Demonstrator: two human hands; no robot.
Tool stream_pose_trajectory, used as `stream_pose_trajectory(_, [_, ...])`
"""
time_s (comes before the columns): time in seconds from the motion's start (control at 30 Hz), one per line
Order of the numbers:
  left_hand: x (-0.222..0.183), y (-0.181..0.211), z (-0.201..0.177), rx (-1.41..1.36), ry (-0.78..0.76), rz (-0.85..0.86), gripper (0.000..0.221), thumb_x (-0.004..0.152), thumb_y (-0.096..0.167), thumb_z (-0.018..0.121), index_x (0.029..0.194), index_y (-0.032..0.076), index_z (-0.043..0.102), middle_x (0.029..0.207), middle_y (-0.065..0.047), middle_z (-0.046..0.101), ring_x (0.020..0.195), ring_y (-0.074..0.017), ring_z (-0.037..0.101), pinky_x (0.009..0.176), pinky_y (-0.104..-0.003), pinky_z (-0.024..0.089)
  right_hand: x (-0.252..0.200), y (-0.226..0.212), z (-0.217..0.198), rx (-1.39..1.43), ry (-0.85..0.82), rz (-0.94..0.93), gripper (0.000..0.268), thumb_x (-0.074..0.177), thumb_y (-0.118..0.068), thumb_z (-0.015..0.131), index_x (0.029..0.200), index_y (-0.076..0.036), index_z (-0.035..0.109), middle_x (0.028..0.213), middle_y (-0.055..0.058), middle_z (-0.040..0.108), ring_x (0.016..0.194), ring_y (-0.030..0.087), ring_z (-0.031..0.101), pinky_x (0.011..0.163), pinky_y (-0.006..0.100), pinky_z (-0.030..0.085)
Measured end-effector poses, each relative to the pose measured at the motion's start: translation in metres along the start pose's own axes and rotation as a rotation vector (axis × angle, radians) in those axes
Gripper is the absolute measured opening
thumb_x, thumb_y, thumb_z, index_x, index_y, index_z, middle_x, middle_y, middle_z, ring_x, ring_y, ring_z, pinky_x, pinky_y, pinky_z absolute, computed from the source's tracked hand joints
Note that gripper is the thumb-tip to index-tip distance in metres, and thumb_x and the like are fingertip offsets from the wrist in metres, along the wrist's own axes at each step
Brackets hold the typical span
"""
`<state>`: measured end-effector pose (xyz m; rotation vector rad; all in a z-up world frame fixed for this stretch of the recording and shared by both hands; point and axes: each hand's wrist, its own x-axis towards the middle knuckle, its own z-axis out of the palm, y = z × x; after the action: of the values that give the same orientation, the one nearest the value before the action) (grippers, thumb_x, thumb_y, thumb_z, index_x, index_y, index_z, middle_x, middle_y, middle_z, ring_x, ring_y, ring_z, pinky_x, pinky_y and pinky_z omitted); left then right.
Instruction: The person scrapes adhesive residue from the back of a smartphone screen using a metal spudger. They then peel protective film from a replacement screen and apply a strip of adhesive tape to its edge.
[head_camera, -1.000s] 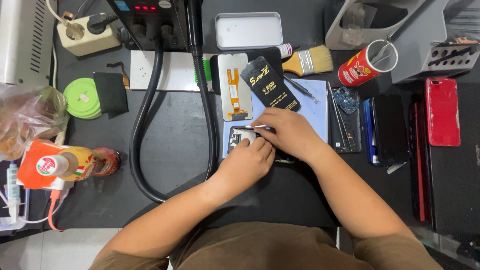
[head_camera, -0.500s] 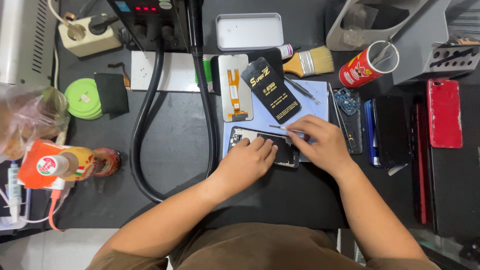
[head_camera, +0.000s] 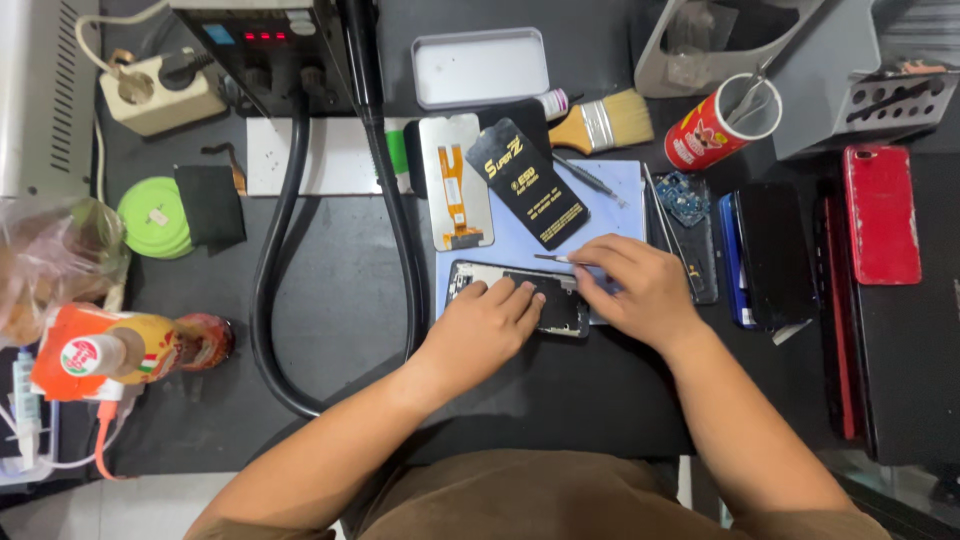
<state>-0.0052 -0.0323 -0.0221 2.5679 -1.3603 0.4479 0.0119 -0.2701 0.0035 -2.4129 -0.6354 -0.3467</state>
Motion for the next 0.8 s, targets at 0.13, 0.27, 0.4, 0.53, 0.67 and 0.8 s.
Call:
stream_pose_trajectory(0.13, [-0.002,0.0,0.001,-0.023,-0.016,-0.018,0.042,0.081,0.014,0.065,0.121,0.002,0.071,0.114,-0.005,0.069,0.096,-0.0191,0.061,0.071,-0.031,0.05,-0.008,-0.007,-0.018,-0.051,-0.12,0.143,0.015,0.085,-0.013,0.075,0.099,-0.011,0.075,0.093,0.004,0.075,0.07,0.021,0.071,0.062,0.032,0.056])
stream_pose_trajectory(0.27, [-0.003,0.001,0.0,-0.029,-0.028,-0.022,0.044,0.081,0.015,0.065,0.122,0.001,0.071,0.111,-0.004,0.068,0.097,-0.0187,0.061,0.071,-0.031,0.05,-0.018,-0.011,-0.026,-0.118,-0.154,0.169,0.014,0.087,-0.017,0.074,0.1,-0.013,0.075,0.091,0.005,0.076,0.069,0.022,0.071,0.06,0.033,0.055])
stream_pose_trajectory(0.4, [-0.001,-0.001,0.002,-0.03,-0.01,-0.014,0.043,0.081,0.014,0.064,0.122,0.002,0.071,0.115,-0.005,0.069,0.095,-0.0194,0.06,0.072,-0.031,0.05,-0.021,-0.01,-0.027,-0.132,-0.203,0.318,0.018,0.088,-0.02,0.072,0.104,-0.015,0.078,0.088,0.006,0.076,0.061,0.022,0.07,0.056,0.034,0.055])
stream_pose_trajectory(0.53, [-0.004,0.001,0.001,-0.036,-0.015,-0.01,0.044,0.08,0.015,0.064,0.121,0.002,0.071,0.115,-0.005,0.069,0.097,-0.0196,0.061,0.072,-0.032,0.05,-0.021,-0.012,-0.025,-0.176,-0.202,0.294,0.018,0.089,-0.022,0.071,0.105,-0.016,0.077,0.089,0.006,0.077,0.07,0.026,0.072,0.06,0.038,0.056])
stream_pose_trajectory(0.67, [-0.002,-0.001,0.003,-0.04,0.011,-0.009,0.043,0.08,0.014,0.064,0.121,0.001,0.071,0.115,-0.006,0.068,0.097,-0.0201,0.061,0.072,-0.032,0.05,-0.017,-0.015,-0.027,-0.208,-0.208,0.256,0.018,0.09,-0.023,0.069,0.105,-0.016,0.077,0.089,0.008,0.077,0.077,0.029,0.073,0.063,0.041,0.056])
stream_pose_trajectory(0.8, [-0.004,-0.001,0.005,-0.024,-0.012,-0.002,0.043,0.08,0.014,0.064,0.121,0.001,0.071,0.109,-0.005,0.068,0.097,-0.0199,0.061,0.071,-0.032,0.05,-0.015,-0.018,-0.027,-0.224,-0.222,0.235,0.018,0.092,-0.022,0.066,0.107,-0.016,0.074,0.089,0.01,0.076,0.078,0.032,0.073,0.063,0.043,0.056])
